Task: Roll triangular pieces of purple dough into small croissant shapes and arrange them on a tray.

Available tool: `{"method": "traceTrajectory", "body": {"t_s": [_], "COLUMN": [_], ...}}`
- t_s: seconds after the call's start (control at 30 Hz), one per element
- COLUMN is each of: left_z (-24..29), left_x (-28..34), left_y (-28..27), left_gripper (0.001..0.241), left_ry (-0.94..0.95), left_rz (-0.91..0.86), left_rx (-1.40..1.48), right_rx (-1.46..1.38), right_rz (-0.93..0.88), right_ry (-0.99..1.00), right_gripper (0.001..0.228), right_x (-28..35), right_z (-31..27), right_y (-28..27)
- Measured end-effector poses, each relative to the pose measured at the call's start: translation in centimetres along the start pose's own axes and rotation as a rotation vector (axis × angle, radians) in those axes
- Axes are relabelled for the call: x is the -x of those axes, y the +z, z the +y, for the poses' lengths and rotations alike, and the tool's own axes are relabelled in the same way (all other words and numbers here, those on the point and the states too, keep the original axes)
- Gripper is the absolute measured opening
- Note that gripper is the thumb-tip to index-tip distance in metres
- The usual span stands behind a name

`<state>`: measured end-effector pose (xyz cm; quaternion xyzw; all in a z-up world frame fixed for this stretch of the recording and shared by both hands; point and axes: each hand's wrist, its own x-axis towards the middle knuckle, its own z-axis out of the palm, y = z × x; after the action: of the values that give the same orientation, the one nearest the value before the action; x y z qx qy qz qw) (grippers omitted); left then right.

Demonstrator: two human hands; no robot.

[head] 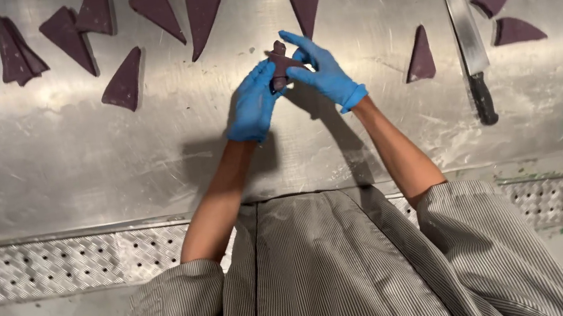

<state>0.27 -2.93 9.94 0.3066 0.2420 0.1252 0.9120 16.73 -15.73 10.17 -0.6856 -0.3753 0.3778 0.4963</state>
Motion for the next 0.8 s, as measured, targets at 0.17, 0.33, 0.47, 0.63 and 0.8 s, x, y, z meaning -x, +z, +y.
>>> {"method": "traceTrajectory", "body": {"t_s": [0.17, 0.33, 0.47, 0.63, 0.8], "left_z": [-1.3, -5.9, -7.6, -11.7, -20.6], "left_x": [1.2, 0.5, 1.9, 5.1, 6.7], "left_y": [3.4, 6.0, 11.8, 19.7, 27.3], "left_gripper": [0.042, 0.043, 0.045, 0.047, 0.050], "left_ry": [-0.133, -0.102, -0.102, -0.288, -0.198], "left_rz": [-0.188, -0.352, -0.380, -0.470, -0.624], "left_rx": [0.073, -0.064, -0.238, -0.266, -0.275], "right_rx": [-0.096, 0.006, -0.018, -0.084, -0.085], "right_rz": [0.066, 0.246, 0.424, 0.537, 0.680], "right_ry": [-0.018, 0.064, 0.054, -0.003, 0.046], "right_gripper": [0.069, 0.068, 0.062, 0.059, 0.058], "right_x": [5.3, 12.7, 18.7, 27.0, 37.3], "right_z": [-5.8, -8.3, -8.8, -8.1, -5.5], "right_y": [-1.6, -4.4, -7.6, -11.3, -17.4]}}
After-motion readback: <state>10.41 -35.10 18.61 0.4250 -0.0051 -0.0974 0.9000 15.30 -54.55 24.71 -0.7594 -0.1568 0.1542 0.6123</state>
